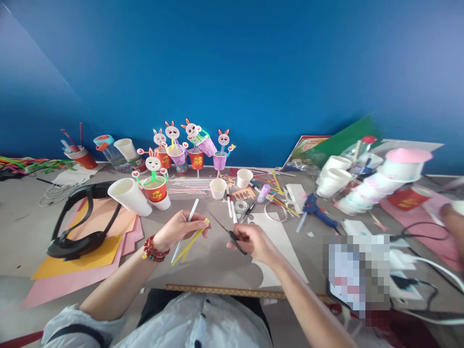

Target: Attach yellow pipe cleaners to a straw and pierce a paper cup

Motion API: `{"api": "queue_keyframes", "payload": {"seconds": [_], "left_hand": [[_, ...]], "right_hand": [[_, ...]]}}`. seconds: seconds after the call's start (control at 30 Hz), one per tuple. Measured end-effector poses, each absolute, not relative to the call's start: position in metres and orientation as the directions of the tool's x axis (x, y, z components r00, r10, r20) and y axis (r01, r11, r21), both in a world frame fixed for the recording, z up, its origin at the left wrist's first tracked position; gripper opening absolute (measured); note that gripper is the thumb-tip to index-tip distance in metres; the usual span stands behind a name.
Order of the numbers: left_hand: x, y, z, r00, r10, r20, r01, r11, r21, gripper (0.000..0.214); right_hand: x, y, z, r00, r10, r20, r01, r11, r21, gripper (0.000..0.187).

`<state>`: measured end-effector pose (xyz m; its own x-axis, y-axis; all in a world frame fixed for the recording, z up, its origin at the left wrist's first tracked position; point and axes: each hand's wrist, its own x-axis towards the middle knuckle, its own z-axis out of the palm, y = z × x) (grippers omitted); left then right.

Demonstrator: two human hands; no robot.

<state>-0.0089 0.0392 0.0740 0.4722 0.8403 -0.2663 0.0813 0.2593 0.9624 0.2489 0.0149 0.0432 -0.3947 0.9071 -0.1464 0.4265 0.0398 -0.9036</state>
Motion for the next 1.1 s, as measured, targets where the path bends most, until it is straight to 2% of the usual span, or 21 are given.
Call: {"api": "queue_keyframes", "payload": {"seconds": [0.1,0.2,0.27,0.4,0.53,0.63,0.73,0.77,0.83,0.87,0.93,0.97,1.03,1.1], "left_hand": [[-0.013,0.037,0.077,0.454,0.853,-0.258,0.027,0.277,0.961,0.037],[-0.015,0.034,0.079,0.435,0.868,-0.237,-0.063,0.292,0.954,0.038],[-0.014,0.032,0.080,0.431,0.873,-0.227,-0.117,0.303,0.946,0.038],[-0.009,0.032,0.076,0.389,0.899,-0.201,-0.177,0.287,0.942,0.037],[-0.003,0.034,0.069,0.351,0.918,-0.187,-0.197,0.267,0.943,0.039],[-0.001,0.036,0.066,0.340,0.920,-0.195,-0.188,0.269,0.945,0.041],[0.000,0.036,0.064,0.331,0.923,-0.198,-0.181,0.268,0.946,0.043],[0.000,0.036,0.063,0.332,0.922,-0.198,-0.181,0.269,0.946,0.043],[0.002,0.036,0.062,0.346,0.915,-0.207,-0.188,0.284,0.940,0.043],[0.004,0.037,0.061,0.360,0.908,-0.214,-0.191,0.296,0.936,0.043],[0.008,0.037,0.059,0.397,0.890,-0.223,-0.196,0.320,0.927,0.043],[0.011,0.037,0.058,0.410,0.883,-0.227,-0.194,0.327,0.925,0.043],[0.016,0.036,0.055,0.413,0.877,-0.245,-0.164,0.337,0.927,0.044],[0.019,0.035,0.054,0.388,0.878,-0.281,-0.115,0.348,0.930,0.046]], "right_hand": [[0.263,0.011,0.041,-0.318,0.941,-0.118,0.539,0.077,-0.839,0.039],[0.279,0.003,0.033,-0.218,0.976,-0.029,0.772,0.154,-0.617,0.026],[0.287,-0.004,0.028,-0.176,0.984,-0.025,0.868,0.143,-0.475,0.017],[0.290,-0.015,0.025,-0.134,0.990,-0.036,0.958,0.120,-0.262,0.014],[0.286,-0.016,0.025,-0.209,0.975,-0.076,0.976,0.203,-0.077,0.008],[0.288,-0.009,0.024,-0.212,0.964,-0.160,0.977,0.207,-0.049,0.009],[0.293,-0.002,0.028,-0.208,0.930,-0.304,0.975,0.171,-0.146,0.016],[0.293,-0.001,0.032,-0.232,0.922,-0.309,0.966,0.182,-0.182,0.016],[0.286,-0.002,0.042,-0.328,0.927,-0.181,0.927,0.279,-0.252,0.014],[0.278,-0.003,0.047,-0.390,0.920,-0.049,0.889,0.362,-0.280,0.014],[0.257,-0.006,0.059,-0.531,0.821,0.211,0.770,0.571,-0.286,0.023],[0.245,-0.008,0.064,-0.604,0.733,0.313,0.696,0.676,-0.241,0.028],[0.220,-0.008,0.072,-0.726,0.547,0.417,0.565,0.820,-0.092,0.032],[0.201,-0.005,0.077,-0.781,0.434,0.450,0.493,0.870,0.016,0.022]]}}
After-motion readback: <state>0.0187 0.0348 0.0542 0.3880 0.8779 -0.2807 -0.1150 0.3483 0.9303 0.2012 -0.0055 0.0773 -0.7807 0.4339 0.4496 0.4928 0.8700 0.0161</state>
